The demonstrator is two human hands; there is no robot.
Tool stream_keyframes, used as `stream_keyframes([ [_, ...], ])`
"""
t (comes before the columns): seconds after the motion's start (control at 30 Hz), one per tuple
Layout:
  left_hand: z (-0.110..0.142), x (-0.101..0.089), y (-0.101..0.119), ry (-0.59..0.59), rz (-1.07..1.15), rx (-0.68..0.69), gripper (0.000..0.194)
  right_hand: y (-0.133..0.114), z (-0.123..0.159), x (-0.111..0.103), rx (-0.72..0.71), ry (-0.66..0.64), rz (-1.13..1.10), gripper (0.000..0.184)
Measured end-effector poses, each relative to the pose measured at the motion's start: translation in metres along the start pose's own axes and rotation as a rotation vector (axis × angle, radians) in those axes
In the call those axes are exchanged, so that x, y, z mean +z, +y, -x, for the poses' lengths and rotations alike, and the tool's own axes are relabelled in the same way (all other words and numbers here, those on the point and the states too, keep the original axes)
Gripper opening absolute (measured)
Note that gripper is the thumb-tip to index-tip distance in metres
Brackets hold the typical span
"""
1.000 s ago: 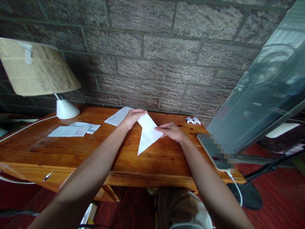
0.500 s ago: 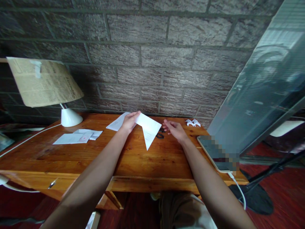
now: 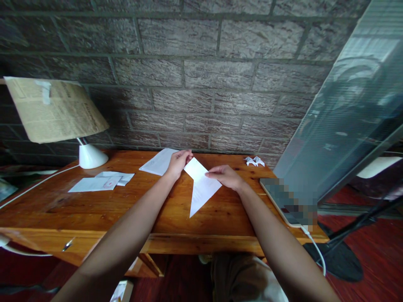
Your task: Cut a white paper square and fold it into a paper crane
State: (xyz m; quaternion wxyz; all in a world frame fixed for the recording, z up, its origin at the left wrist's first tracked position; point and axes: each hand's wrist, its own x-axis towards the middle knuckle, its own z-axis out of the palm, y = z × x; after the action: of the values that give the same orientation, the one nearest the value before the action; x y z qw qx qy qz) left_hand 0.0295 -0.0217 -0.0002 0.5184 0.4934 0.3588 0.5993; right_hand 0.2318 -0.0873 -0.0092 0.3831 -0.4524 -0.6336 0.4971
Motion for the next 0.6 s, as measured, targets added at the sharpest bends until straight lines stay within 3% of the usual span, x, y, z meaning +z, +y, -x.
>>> stream_keyframes([
  [0.1,-0.008,-0.012,0.006,0.155,0.077,-0.063,0.032,-0.001,0.000,0.000,-0.007,0.011,0.024,0.037],
  [0.17,-0.008,-0.015,0.009,0.161,0.011,-0.079,0.040,-0.002,0.001,0.001,-0.012,0.017,0.025,0.036],
  [0.27,0.000,-0.008,0.009,-0.054,-0.121,-0.119,0.055,-0.004,0.002,0.001,-0.023,0.029,0.009,0.036],
  [0.37,0.008,0.001,0.004,-0.294,-0.211,-0.075,0.047,-0.006,0.002,0.001,-0.034,0.041,0.000,0.037],
  [0.6,0.009,0.002,-0.004,-0.359,-0.169,-0.076,0.038,-0.003,0.001,0.001,-0.019,0.060,-0.035,0.039],
])
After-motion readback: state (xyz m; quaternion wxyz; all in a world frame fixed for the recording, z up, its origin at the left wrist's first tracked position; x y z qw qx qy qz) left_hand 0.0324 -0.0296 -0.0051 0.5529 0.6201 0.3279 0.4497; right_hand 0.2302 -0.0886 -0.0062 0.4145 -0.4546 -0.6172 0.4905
